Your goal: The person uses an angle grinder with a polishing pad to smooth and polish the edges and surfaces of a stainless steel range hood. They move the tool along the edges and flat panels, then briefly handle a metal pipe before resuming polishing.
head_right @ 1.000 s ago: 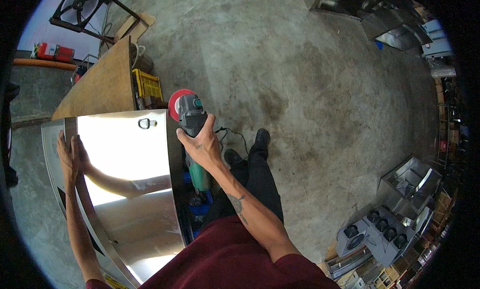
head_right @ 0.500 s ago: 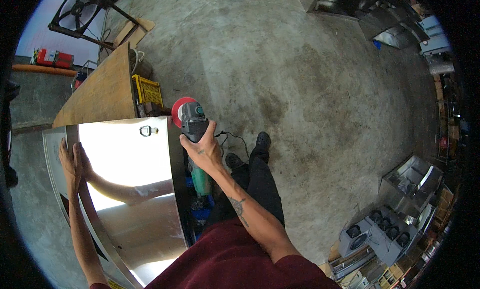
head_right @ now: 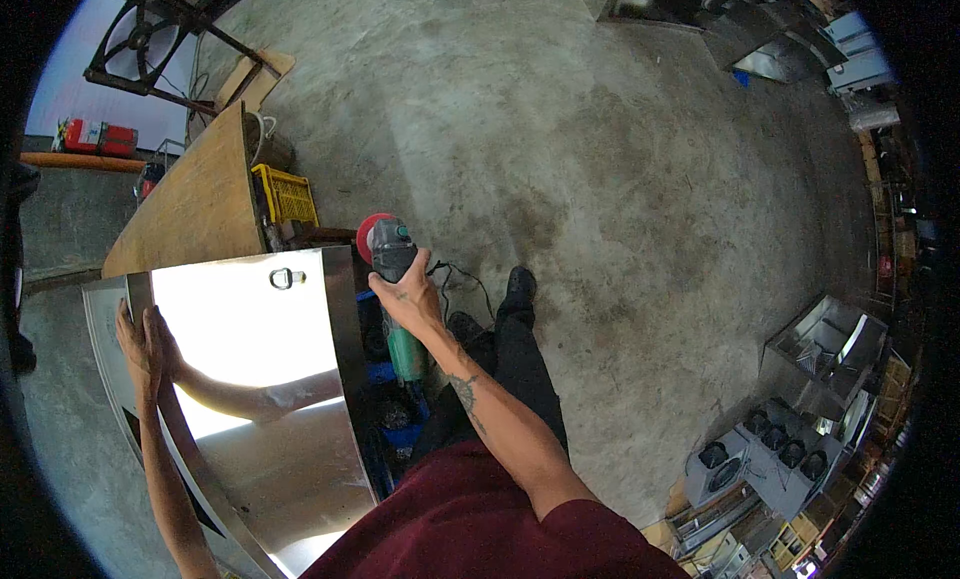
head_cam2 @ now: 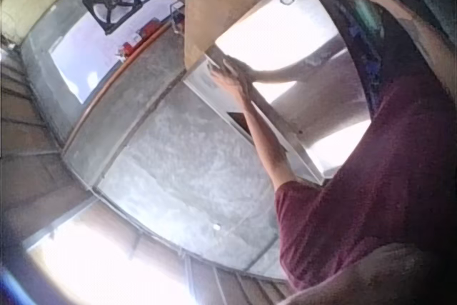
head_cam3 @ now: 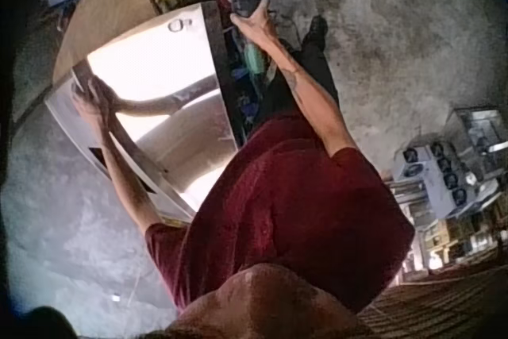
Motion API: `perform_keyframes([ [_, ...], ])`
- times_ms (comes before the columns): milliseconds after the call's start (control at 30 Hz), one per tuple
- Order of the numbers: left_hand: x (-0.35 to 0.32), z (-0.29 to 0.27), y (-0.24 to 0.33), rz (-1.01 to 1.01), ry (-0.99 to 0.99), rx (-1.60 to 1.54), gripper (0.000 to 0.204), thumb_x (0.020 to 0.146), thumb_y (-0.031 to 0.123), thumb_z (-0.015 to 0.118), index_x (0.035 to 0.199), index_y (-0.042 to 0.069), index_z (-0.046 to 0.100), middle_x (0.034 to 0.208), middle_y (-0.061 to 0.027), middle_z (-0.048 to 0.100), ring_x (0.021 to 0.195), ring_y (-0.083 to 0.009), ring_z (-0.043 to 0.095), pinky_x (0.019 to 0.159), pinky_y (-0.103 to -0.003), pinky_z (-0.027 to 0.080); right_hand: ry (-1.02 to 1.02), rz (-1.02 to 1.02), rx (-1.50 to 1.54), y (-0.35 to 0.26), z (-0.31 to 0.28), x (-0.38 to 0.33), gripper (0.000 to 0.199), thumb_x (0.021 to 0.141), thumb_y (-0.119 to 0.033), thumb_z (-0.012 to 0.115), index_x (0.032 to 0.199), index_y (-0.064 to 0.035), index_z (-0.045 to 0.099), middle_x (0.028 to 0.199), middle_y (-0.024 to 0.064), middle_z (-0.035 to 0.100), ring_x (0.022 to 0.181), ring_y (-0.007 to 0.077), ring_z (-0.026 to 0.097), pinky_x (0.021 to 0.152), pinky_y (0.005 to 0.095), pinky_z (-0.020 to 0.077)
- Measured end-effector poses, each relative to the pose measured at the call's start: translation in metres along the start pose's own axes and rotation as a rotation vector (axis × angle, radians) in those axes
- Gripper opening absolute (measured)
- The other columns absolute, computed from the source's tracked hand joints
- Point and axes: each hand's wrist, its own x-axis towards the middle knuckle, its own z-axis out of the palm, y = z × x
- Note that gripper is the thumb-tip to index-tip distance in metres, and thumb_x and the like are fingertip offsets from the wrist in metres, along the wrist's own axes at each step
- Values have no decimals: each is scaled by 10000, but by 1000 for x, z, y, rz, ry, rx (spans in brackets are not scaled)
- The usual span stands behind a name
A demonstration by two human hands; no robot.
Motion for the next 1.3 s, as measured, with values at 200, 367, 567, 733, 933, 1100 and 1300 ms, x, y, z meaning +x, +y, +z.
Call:
perform_keyframes([
  [200,-4,3,-4,1,-1,27,642,1189,400,539,1637,-49,435,1615,-344,510,1493,-525,499,1248,-593,399,3,26,4,-12,-3,-10,1006,950,-516,811,1545,39,220,1217,374,690,1099,510,763,942,572,610],
  [367,1,0,-7,0,-16,44,642,1191,404,534,1636,-47,435,1610,-343,514,1485,-520,506,1245,-593,402,11,-38,18,-7,-1,-6,974,955,-514,817,1514,28,232,1232,371,680,1052,500,768,910,566,617],
  [567,1,-1,-10,1,-22,47,664,1188,441,529,1651,-23,427,1628,-331,503,1511,-513,484,1260,-600,390,-17,-46,34,-5,-1,-8,1020,961,-514,813,1553,41,195,1242,397,673,1075,505,770,916,552,628],
  [733,0,-5,3,-19,-36,17,672,1184,453,532,1660,-7,418,1639,-329,491,1517,-515,475,1262,-606,382,-43,-3,15,-9,-3,-8,1080,963,-507,813,1591,65,147,1231,416,671,1042,499,780,877,545,644],
  [933,0,-6,-3,-3,-33,27,670,1187,456,528,1663,-2,414,1638,-324,492,1515,-512,476,1261,-609,382,-46,-30,17,-13,-1,-13,1060,959,-504,812,1584,48,158,1199,370,685,999,485,790,838,513,655],
  [1100,-1,-2,1,-9,-11,34,649,1191,437,525,1655,-5,421,1629,-323,501,1503,-511,487,1251,-611,392,-39,-51,34,-15,-1,-11,1041,956,-505,812,1573,30,167,1209,333,686,980,460,787,831,529,648],
  [1300,-1,-2,-4,11,-14,3,637,1190,411,533,1655,-10,421,1622,-334,503,1491,-518,497,1243,-616,400,-22,-22,37,-7,3,-4,1044,948,-528,820,1563,30,188,1215,335,682,1000,474,779,857,547,640],
])
